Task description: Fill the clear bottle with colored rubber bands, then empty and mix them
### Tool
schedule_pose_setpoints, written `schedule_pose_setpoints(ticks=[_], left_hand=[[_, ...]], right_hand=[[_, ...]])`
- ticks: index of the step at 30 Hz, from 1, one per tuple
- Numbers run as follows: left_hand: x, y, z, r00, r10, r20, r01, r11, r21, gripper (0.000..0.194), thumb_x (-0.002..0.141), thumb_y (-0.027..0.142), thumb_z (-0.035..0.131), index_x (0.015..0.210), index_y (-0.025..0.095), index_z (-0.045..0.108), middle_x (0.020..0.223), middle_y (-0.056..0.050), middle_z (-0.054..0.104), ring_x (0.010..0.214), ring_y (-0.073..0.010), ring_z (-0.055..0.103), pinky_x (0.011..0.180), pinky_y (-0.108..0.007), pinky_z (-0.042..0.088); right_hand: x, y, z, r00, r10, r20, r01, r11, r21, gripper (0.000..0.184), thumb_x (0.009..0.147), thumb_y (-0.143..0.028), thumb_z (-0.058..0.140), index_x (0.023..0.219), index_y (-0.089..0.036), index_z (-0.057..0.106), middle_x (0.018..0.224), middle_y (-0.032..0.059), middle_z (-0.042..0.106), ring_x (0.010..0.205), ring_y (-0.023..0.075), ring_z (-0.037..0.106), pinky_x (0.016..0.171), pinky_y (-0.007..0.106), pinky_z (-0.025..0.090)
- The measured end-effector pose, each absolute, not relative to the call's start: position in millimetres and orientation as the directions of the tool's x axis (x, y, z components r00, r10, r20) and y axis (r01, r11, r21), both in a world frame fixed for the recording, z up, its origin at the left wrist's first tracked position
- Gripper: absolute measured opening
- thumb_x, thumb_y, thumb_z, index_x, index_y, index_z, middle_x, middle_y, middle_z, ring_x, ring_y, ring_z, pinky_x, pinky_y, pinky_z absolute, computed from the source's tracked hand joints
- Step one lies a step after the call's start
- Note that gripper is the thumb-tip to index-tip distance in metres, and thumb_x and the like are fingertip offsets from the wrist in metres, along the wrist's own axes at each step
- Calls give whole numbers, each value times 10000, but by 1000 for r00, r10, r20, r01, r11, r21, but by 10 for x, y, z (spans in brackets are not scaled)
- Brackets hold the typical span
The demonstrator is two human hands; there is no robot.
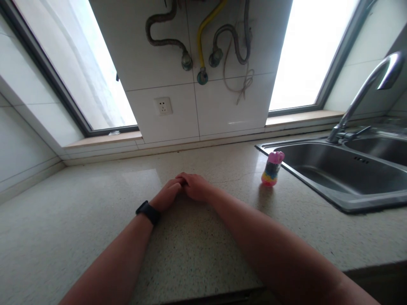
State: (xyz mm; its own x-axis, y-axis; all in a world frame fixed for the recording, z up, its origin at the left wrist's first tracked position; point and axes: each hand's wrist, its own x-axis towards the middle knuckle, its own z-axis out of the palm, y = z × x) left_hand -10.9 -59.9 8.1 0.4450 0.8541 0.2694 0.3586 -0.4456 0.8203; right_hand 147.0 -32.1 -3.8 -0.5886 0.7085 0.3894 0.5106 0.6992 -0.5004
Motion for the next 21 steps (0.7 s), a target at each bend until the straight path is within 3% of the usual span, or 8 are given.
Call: schedule_pose_setpoints(ticks=[4, 6, 10, 14, 18, 21], left_hand=[[-111, -588, 28, 398, 882, 253, 158, -338, 928, 490, 892, 333, 306, 1110, 126, 692, 1113, -112, 704, 1123, -267, 600, 979, -419, 453], [-114, -578, -2, 394, 896, 203, 73, -251, 965, 637, 938, 501, 218, 1102, 106, 690, 1052, -135, 716, 1062, -275, 631, 929, -422, 478], [-120, -578, -14, 385, 918, 95, 5, -105, 994, 881, 869, 737, 137, 1041, 85, 704, 952, -158, 726, 931, -274, 678, 838, -404, 516], [-106, -610, 19, 380, 922, 72, -33, -64, 997, 781, 866, 731, 272, 954, 96, 717, 862, -141, 731, 784, -239, 696, 713, -360, 546], [-91, -624, 42, 288, 952, 106, 176, -161, 971, 536, 807, 616, 590, 793, 91, 699, 674, -90, 698, 544, -165, 633, 542, -282, 521], [-91, -611, 39, 267, 953, 146, 267, -218, 938, 477, 796, 571, 636, 755, 98, 676, 607, -66, 673, 490, -146, 600, 467, -249, 485]], right_hand=[[1463, -368, 12, -590, 694, 413, 496, 715, -492, 352, 826, -160, 514, 1165, -220, 591, 1095, 64, 699, 993, 207, 629, 838, 314, 437], [1456, -384, 28, -596, 688, 413, 477, 718, -507, 327, 845, -188, 527, 1164, -220, 592, 1088, 61, 698, 984, 201, 628, 831, 310, 432], [1452, -389, 36, -615, 675, 407, 426, 719, -549, 288, 887, -273, 556, 1169, -232, 594, 1101, 49, 693, 1001, 185, 624, 839, 296, 422], [1457, -370, 27, -612, 679, 406, 437, 718, -542, 241, 880, -321, 591, 1095, -217, 622, 1030, 54, 704, 934, 186, 630, 785, 283, 417], [1454, -367, 20, -604, 695, 390, 423, 694, -583, 185, 894, -238, 521, 1037, -197, 630, 848, 31, 699, 750, 144, 607, 675, 248, 396], [1442, -374, 2, -621, 699, 354, 364, 658, -659, 214, 901, -186, 460, 1052, -196, 612, 679, -14, 651, 614, 109, 557, 612, 222, 377]])
